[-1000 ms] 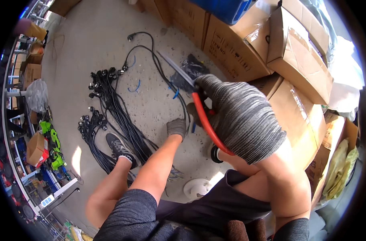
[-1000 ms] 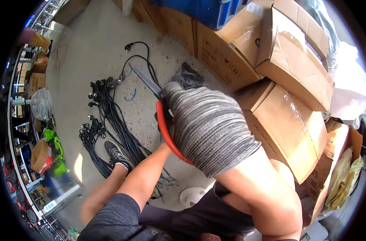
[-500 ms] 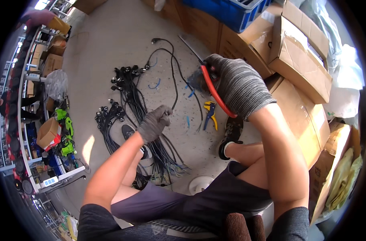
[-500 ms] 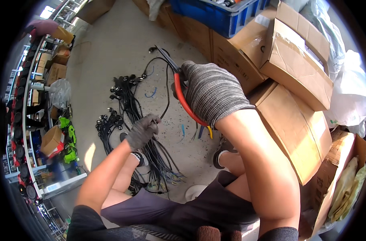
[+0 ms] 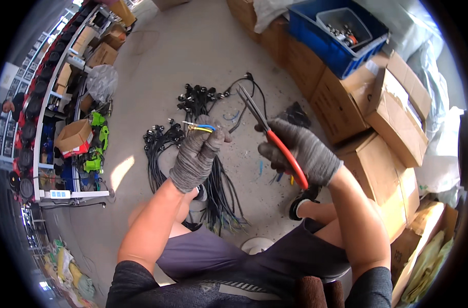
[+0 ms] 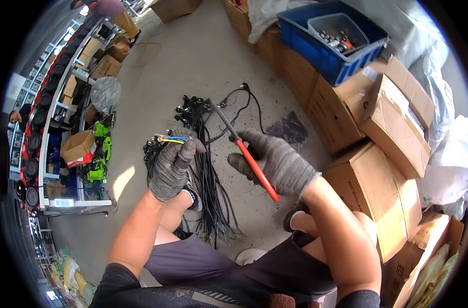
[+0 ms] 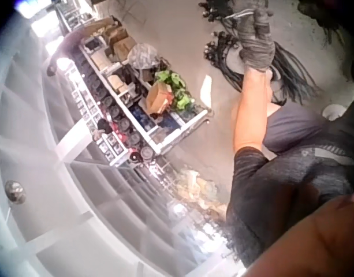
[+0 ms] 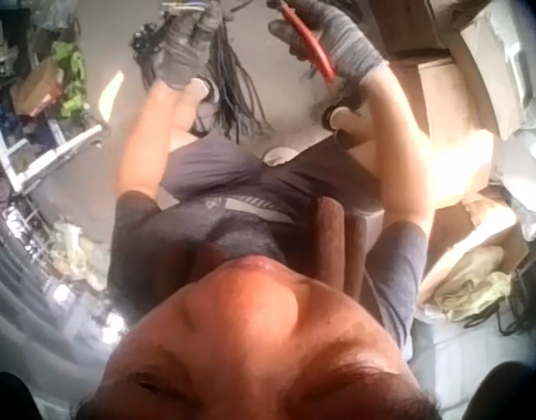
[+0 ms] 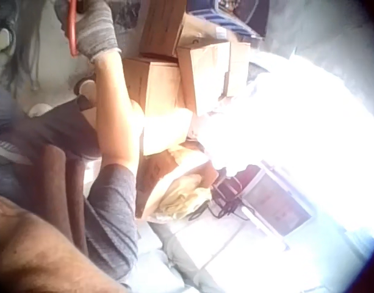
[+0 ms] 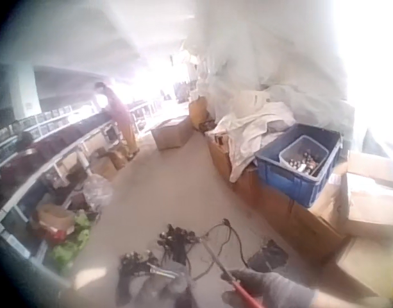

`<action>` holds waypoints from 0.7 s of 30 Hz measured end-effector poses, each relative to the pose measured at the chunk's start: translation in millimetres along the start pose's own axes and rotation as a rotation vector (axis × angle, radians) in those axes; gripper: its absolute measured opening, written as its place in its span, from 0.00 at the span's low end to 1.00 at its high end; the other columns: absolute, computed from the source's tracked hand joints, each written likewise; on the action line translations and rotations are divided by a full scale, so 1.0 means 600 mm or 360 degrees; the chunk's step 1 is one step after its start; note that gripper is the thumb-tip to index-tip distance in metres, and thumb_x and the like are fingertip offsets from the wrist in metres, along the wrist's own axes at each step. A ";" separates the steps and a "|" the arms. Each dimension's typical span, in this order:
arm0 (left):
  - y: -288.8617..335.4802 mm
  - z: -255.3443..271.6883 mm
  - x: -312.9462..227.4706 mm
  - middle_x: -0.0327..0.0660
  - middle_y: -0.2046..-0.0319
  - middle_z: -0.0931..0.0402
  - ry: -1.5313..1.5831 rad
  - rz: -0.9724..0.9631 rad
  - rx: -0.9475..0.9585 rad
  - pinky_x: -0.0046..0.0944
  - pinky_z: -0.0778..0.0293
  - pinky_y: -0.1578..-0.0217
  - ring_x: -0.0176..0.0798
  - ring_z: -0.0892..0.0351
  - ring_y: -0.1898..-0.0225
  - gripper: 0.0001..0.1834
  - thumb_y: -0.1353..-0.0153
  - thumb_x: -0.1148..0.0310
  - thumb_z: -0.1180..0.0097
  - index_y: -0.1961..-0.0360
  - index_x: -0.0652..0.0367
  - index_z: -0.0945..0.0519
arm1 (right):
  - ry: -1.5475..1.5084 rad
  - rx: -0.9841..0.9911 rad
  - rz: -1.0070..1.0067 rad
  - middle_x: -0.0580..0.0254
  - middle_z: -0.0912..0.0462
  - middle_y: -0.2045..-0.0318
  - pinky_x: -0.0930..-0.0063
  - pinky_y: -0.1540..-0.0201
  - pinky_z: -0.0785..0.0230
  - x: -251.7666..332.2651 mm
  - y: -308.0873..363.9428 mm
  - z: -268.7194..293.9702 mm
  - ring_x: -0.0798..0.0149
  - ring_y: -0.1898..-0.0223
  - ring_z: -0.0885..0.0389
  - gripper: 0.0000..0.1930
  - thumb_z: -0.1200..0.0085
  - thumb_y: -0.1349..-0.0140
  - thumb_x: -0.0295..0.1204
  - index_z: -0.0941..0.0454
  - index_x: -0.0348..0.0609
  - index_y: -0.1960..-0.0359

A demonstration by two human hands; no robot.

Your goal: The person, while wearing gloves, handles multiple wire harnesses on the floor, using red-handled pliers to strip the ends of individual wires. The person picks up each harness one by one, strips the insulation from the wire tips, and places the harnesses back into a pile on the floor.

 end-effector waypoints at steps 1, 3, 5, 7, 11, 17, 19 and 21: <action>-0.002 0.002 0.009 0.39 0.71 0.22 0.0166 0.0047 0.0011 0.34 0.30 0.60 0.33 0.26 0.66 0.17 0.25 0.59 0.54 0.65 0.61 0.21 | 0.0023 0.0040 0.0081 0.60 0.18 0.71 0.75 0.62 0.27 -0.002 -0.001 -0.014 0.74 0.69 0.25 0.28 0.36 0.36 0.36 0.30 0.35 0.39; 0.004 0.014 0.017 0.37 0.71 0.23 0.0390 0.0220 -0.0008 0.32 0.30 0.63 0.32 0.26 0.67 0.17 0.26 0.59 0.53 0.65 0.61 0.21 | 0.0086 0.0107 0.0128 0.61 0.19 0.66 0.76 0.56 0.27 0.006 0.002 -0.035 0.75 0.63 0.26 0.26 0.37 0.36 0.32 0.30 0.36 0.38; 0.019 0.011 0.029 0.32 0.75 0.28 0.0615 0.0605 -0.0117 0.28 0.35 0.71 0.26 0.32 0.73 0.15 0.26 0.59 0.52 0.61 0.59 0.22 | -0.0081 0.0184 0.0048 0.63 0.19 0.65 0.77 0.57 0.27 0.021 0.004 -0.051 0.75 0.63 0.26 0.26 0.37 0.35 0.32 0.30 0.37 0.38; 0.021 0.017 0.020 0.30 0.77 0.30 0.0653 0.0597 -0.0094 0.27 0.38 0.73 0.24 0.35 0.75 0.14 0.26 0.58 0.52 0.58 0.59 0.23 | -0.0306 0.0269 -0.0072 0.66 0.20 0.63 0.77 0.57 0.27 0.022 -0.003 -0.066 0.75 0.62 0.26 0.25 0.38 0.35 0.32 0.29 0.39 0.38; 0.022 0.014 0.017 0.27 0.81 0.39 0.0755 0.0641 -0.0033 0.26 0.44 0.77 0.22 0.43 0.80 0.15 0.25 0.56 0.55 0.52 0.56 0.27 | -0.0348 0.0248 -0.0215 0.67 0.21 0.64 0.78 0.57 0.28 0.024 -0.014 -0.073 0.75 0.64 0.26 0.26 0.37 0.37 0.30 0.29 0.39 0.38; 0.043 0.002 0.002 0.30 0.82 0.38 0.0752 0.0753 0.0123 0.28 0.43 0.78 0.24 0.41 0.81 0.15 0.25 0.59 0.55 0.57 0.61 0.26 | -0.0323 -0.0237 0.0377 0.63 0.23 0.60 0.74 0.59 0.25 0.031 -0.050 -0.073 0.69 0.61 0.23 0.33 0.36 0.41 0.27 0.35 0.40 0.35; 0.050 0.001 0.000 0.30 0.82 0.37 0.0699 0.0708 0.0200 0.28 0.41 0.78 0.24 0.40 0.81 0.14 0.26 0.60 0.54 0.58 0.61 0.25 | -0.0361 -0.0228 0.0360 0.63 0.23 0.59 0.74 0.59 0.25 0.039 -0.053 -0.073 0.70 0.61 0.23 0.33 0.35 0.42 0.27 0.35 0.40 0.35; 0.052 -0.007 0.004 0.32 0.84 0.33 0.0721 0.0655 0.0159 0.28 0.44 0.80 0.26 0.38 0.83 0.16 0.32 0.56 0.46 0.65 0.60 0.22 | -0.0368 -0.0242 0.0447 0.63 0.23 0.61 0.74 0.61 0.25 0.040 -0.059 -0.076 0.70 0.65 0.22 0.32 0.35 0.42 0.28 0.34 0.40 0.35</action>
Point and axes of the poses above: each hand's wrist, its own y-axis away from the middle knuckle, its own z-axis out of the back of the hand, x = y × z, the point moved 2 cm from there along -y, towards the middle knuckle
